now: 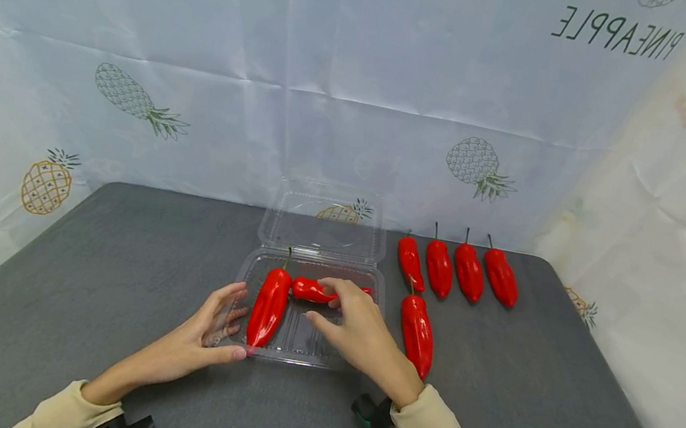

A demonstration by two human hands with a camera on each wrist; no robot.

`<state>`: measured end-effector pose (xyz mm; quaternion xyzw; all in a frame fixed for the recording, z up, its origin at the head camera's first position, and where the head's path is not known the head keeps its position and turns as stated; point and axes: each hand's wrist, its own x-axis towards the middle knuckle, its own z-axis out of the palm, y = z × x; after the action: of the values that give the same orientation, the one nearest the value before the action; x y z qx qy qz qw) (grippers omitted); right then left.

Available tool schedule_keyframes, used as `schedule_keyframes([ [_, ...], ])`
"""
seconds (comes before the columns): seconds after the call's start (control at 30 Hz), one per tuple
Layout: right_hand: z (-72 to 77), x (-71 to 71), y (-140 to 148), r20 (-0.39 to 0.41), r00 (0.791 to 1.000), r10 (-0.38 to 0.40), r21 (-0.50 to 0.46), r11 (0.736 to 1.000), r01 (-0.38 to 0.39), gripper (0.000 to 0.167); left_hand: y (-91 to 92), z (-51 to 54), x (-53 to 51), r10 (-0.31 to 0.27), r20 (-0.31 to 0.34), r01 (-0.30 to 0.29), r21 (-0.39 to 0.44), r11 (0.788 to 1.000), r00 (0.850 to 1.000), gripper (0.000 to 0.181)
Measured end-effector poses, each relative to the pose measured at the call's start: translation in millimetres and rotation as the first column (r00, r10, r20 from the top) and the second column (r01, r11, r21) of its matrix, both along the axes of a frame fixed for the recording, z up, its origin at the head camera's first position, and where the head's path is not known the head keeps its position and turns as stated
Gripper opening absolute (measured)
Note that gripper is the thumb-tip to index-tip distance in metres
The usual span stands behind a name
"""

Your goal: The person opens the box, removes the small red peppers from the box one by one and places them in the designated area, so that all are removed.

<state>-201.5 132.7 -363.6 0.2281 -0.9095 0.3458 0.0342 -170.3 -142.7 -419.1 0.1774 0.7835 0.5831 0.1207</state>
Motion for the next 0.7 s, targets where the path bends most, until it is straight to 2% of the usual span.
schedule_keyframes([
  [0.7,-6.8,-6.2,-28,0.031,0.999,-0.038,-0.008,0.999,0.038,0.051,0.3,0.6,0.2,-0.006,0.001,0.006,-0.002,1.0,1.0,0.098],
])
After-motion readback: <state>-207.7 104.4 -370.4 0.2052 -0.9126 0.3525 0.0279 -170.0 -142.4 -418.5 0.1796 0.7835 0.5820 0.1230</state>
